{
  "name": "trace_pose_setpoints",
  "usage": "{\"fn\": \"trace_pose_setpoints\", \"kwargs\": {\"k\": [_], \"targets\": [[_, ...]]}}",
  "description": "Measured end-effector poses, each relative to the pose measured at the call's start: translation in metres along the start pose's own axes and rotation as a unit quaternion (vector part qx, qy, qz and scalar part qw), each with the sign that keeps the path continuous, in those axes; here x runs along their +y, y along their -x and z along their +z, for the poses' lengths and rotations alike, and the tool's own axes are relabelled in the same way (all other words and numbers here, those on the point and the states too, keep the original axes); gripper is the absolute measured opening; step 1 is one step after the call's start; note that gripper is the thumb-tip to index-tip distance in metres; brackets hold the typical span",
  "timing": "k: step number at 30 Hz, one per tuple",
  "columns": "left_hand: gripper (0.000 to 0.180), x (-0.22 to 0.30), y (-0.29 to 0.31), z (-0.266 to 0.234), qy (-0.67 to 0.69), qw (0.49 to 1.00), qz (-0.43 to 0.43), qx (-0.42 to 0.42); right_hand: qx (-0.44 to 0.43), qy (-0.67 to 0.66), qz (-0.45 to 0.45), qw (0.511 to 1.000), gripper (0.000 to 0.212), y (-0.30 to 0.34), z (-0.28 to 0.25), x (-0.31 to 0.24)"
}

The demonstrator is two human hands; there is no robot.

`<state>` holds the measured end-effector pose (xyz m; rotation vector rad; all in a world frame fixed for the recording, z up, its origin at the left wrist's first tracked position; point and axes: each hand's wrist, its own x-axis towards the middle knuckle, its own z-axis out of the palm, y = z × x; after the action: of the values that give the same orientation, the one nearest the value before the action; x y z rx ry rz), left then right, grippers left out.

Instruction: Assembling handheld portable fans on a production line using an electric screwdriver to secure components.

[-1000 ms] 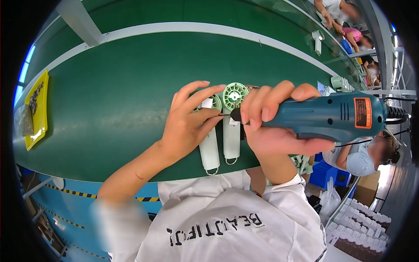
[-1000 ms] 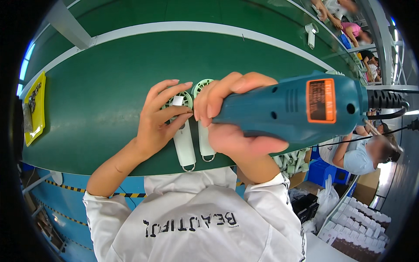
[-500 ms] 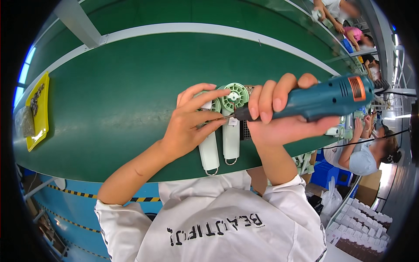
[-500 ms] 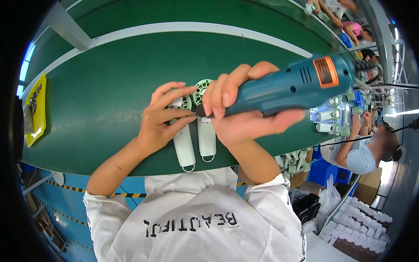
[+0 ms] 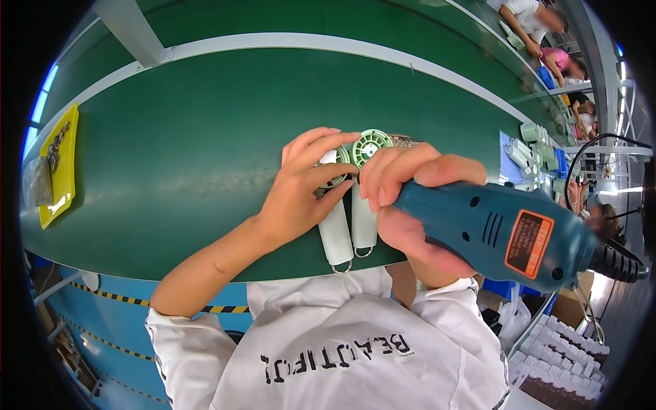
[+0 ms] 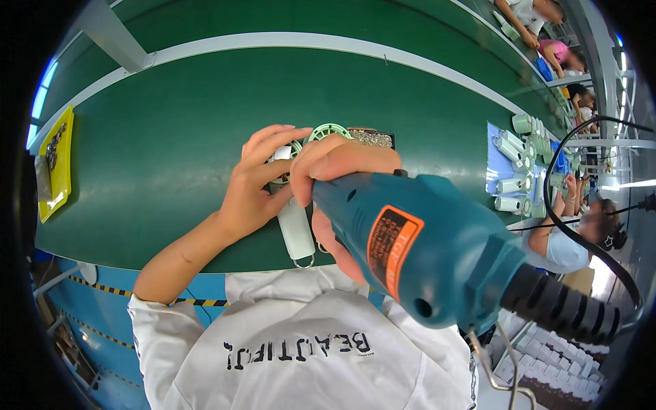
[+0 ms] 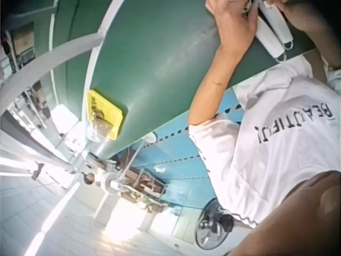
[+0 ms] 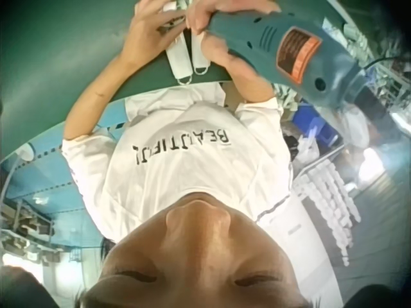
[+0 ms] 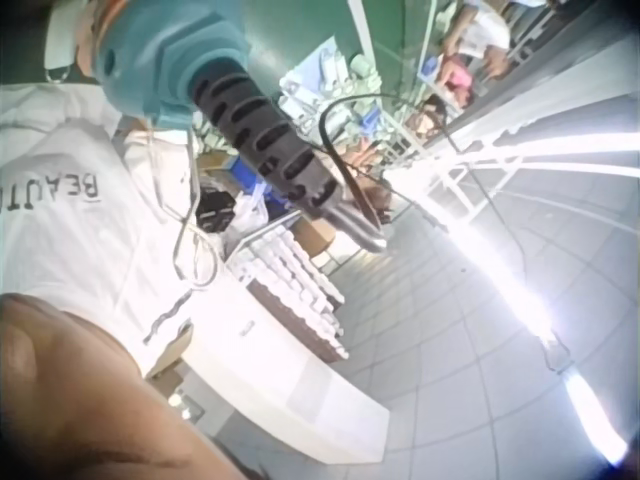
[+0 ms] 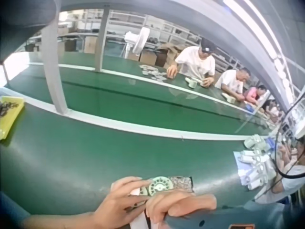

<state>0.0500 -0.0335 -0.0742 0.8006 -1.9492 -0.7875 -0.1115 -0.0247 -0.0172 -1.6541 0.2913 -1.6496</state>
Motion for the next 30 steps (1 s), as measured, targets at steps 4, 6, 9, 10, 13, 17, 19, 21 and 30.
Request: {"fn": "trace_pose_setpoints", "kwargs": {"k": [4,6,9,10,13,17,19,21,30], "targets": [[0.024,-0.001,0.002,0.000,0.007,1.000,-0.011,0.004,-0.043,0.005,0.029,0.999,0.085,-0.001,-0.004,-0.002],[0.025,-0.002,0.002,-0.001,0.009,1.000,-0.013,0.008,-0.060,0.013,0.043,0.997,0.084,-0.003,-0.005,0.000],[0.025,-0.001,0.001,0.002,0.016,0.999,-0.015,0.023,-0.023,0.016,0.071,0.997,0.085,-0.003,-0.003,0.015],[0.025,0.000,0.002,0.002,0.015,0.999,-0.016,0.025,-0.010,0.017,0.080,0.997,0.086,-0.003,-0.001,0.021],[0.029,-0.003,0.002,0.002,0.011,0.999,-0.022,0.023,0.016,0.022,0.099,0.995,0.087,-0.002,0.003,0.032],[0.042,-0.004,0.001,0.000,0.022,0.998,-0.042,0.030,0.113,-0.016,0.115,0.987,0.088,0.005,0.008,0.036],[0.047,-0.005,-0.001,0.001,0.032,0.997,-0.053,0.037,0.105,-0.048,0.091,0.989,0.088,0.006,0.003,0.039],[0.051,-0.005,-0.006,0.002,0.044,0.996,-0.065,0.046,0.097,-0.018,0.089,0.991,0.088,0.008,-0.002,0.038],[0.058,-0.010,-0.007,-0.001,0.015,0.997,-0.067,-0.019,0.074,0.001,0.178,0.981,0.055,0.014,-0.006,0.019]]}}
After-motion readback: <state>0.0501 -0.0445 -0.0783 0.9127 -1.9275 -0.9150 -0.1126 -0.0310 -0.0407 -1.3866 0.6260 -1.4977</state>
